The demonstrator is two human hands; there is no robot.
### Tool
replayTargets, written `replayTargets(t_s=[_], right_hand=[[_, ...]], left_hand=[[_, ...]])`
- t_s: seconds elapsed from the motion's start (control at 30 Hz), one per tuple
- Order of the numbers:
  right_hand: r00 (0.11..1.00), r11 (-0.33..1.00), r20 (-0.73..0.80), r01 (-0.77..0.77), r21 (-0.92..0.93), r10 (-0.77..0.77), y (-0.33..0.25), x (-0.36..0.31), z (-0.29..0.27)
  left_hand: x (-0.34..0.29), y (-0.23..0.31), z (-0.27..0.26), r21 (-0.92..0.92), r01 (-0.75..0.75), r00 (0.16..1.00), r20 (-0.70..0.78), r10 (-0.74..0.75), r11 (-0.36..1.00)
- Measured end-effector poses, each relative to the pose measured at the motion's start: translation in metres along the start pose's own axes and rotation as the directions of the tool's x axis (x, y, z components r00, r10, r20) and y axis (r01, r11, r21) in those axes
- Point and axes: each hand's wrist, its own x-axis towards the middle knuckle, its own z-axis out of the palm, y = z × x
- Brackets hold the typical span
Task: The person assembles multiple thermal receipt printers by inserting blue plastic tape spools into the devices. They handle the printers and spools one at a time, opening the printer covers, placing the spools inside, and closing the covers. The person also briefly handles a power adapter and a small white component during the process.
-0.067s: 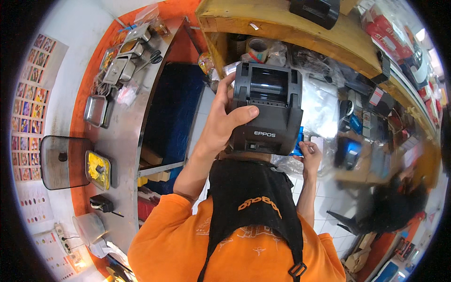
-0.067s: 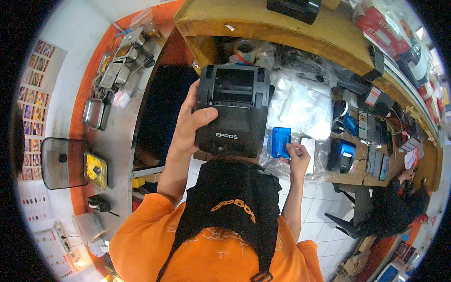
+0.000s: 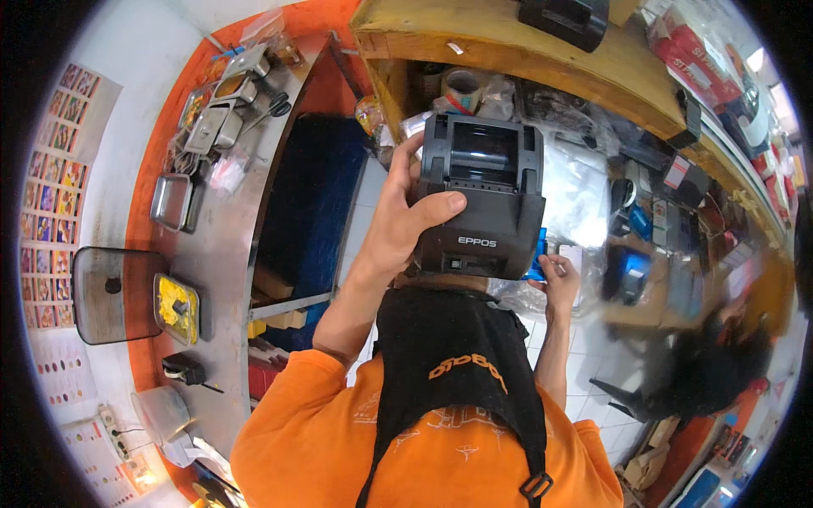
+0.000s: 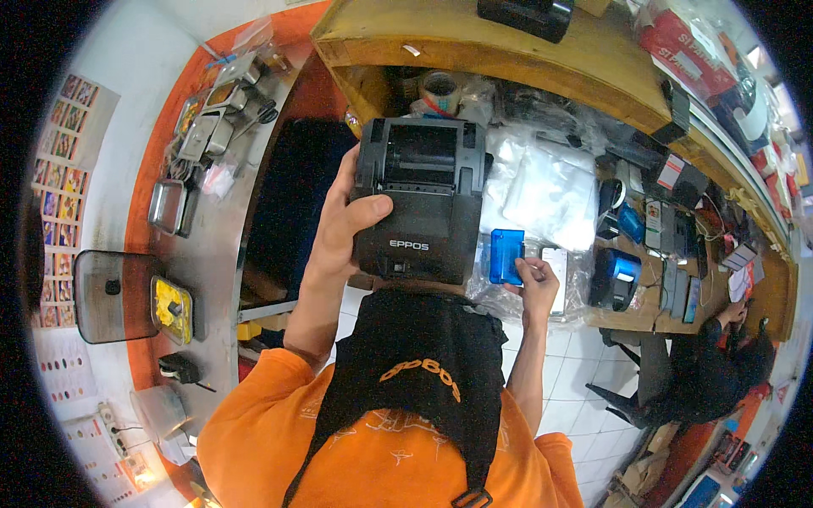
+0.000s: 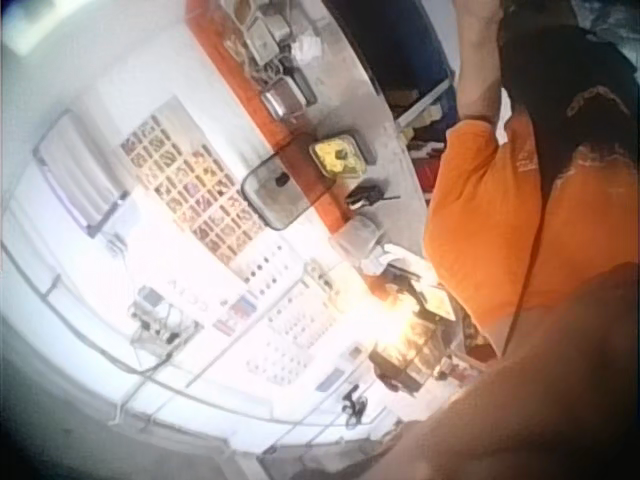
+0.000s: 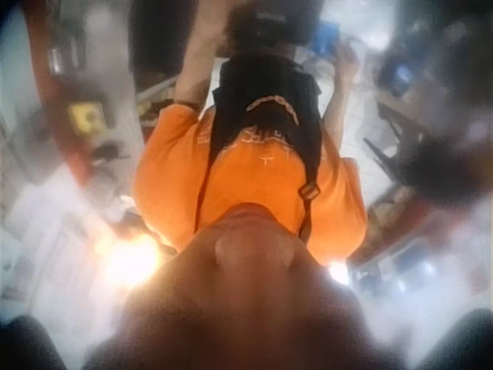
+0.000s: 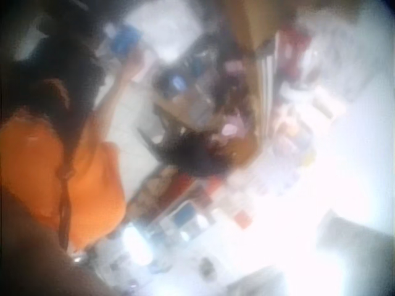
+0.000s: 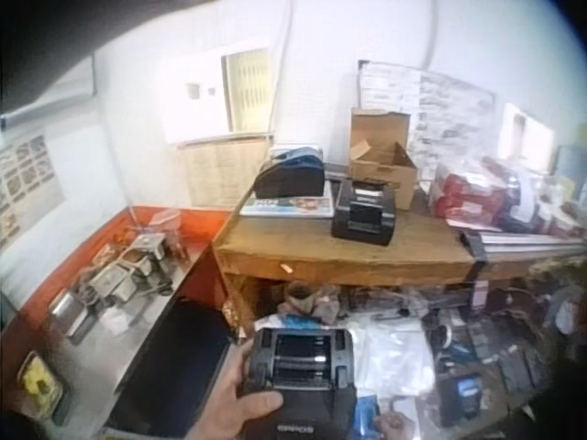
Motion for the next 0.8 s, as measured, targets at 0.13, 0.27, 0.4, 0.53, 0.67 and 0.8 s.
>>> replayTargets(t_s=[0.13,0.27,0.4,0.53,0.67,0.8], right_hand=[[1.000,1.000,-0.023,0.017,0.008,-0.017,0.006,-0.004,-0.002],[0.999,0.999,-0.044,0.026,0.036,-0.024,0.006,-0.012,0.000],[0.998,0.999,-0.057,-0.003,0.038,0.005,-0.001,-0.018,0.008],[1.000,1.000,-0.012,0.012,0.024,-0.011,0.007,-0.015,0.003],[1.000,1.000,0.005,0.024,0.004,-0.024,0.011,-0.012,0.003],[1.000,1.000,0.016,0.013,-0.003,-0.013,0.018,-0.011,0.006]], left_hand=[[0.001,-0.004,-0.023,-0.496,0.495,0.867,0.332,-0.372,0.713],[0.018,-0.039,-0.005,-0.578,0.812,0.582,0.812,-0.037,0.082],[0.031,-0.127,0.004,-0.134,0.983,0.181,0.810,0.558,-0.126],[0.030,-0.118,0.005,-0.076,0.989,0.134,0.820,0.556,-0.127],[0.022,-0.114,0.016,-0.096,0.986,0.158,0.769,0.619,-0.133],[0.000,-0.088,0.007,-0.302,0.928,0.366,0.851,0.376,-0.220]])
